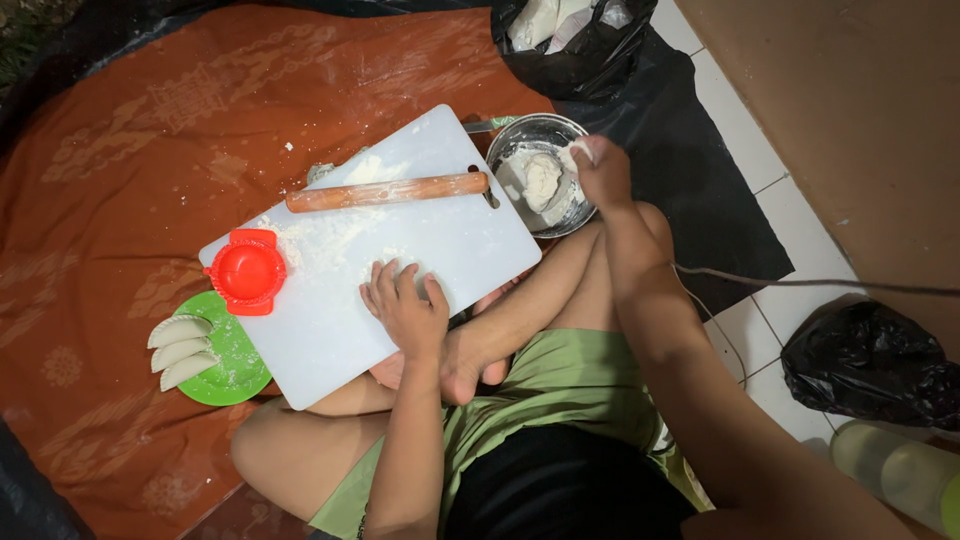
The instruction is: A person is manually preparing dumplings by flattening dough with their hands and a rolling pin, then using a plastic mold to shape them.
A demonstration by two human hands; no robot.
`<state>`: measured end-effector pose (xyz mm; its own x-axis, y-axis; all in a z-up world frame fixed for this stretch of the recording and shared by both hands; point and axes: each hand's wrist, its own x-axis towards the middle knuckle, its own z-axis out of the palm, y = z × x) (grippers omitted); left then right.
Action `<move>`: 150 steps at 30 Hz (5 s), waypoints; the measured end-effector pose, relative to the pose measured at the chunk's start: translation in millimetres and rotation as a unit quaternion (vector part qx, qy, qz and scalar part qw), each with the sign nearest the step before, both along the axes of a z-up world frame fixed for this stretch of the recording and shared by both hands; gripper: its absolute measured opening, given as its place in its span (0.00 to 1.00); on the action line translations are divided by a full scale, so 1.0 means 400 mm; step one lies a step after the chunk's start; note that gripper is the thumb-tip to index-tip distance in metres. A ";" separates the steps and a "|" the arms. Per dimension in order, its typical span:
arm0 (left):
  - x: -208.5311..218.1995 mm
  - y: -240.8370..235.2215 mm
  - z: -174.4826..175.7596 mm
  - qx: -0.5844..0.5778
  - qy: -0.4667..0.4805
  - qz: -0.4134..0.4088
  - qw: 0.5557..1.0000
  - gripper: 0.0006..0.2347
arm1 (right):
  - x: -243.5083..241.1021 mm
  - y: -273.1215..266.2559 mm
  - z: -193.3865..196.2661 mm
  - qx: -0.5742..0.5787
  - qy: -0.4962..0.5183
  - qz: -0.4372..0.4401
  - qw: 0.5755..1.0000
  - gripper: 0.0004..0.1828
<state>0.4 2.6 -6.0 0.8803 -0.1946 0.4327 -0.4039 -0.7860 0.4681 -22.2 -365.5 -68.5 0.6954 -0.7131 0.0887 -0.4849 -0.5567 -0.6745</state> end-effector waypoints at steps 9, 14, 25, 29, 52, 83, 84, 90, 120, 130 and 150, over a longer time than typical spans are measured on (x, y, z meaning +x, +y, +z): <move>0.003 0.000 -0.002 0.001 -0.013 -0.002 1.000 0.08 | 0.040 0.142 0.086 -0.001 0.138 0.106 0.985 0.30; 0.005 -0.001 0.000 -0.001 -0.017 0.001 1.000 0.08 | 0.053 0.052 -0.040 -0.001 0.138 0.048 0.989 0.18; 0.001 -0.001 0.005 -0.007 -0.004 0.000 1.000 0.07 | 0.049 0.065 -0.045 0.094 0.109 0.005 0.990 0.27; -0.001 -0.001 0.003 0.001 -0.005 0.000 1.000 0.07 | 0.057 0.041 -0.089 0.055 0.109 -0.013 0.992 0.16; 0.003 0.015 -0.051 -0.089 -0.076 -0.006 0.993 0.09 | -0.040 0.147 0.151 0.597 -0.253 -0.031 0.761 0.19; 0.082 0.222 0.168 -0.363 0.244 0.058 0.898 0.12 | 0.086 0.860 0.361 0.691 -0.037 0.242 0.680 0.44; 0.092 0.223 0.157 -0.362 0.148 0.101 0.915 0.09 | 0.081 0.851 0.395 0.645 -0.006 0.284 0.710 0.55; 0.146 0.177 0.279 -0.567 0.277 0.053 0.774 0.14 | 0.048 0.775 0.546 0.547 0.024 0.281 0.788 0.43; 0.227 0.035 0.284 -0.675 0.628 -0.004 0.387 0.41 | 0.135 0.675 0.310 0.036 -0.397 0.226 0.889 0.19; 0.213 0.039 0.178 -0.641 0.568 -0.010 0.516 0.40 | 0.160 0.695 0.254 0.473 -0.256 -0.016 0.843 0.10; 0.226 0.065 0.235 -0.733 0.403 0.009 0.548 0.39 | 0.096 0.803 0.399 0.628 -0.353 0.062 0.691 0.05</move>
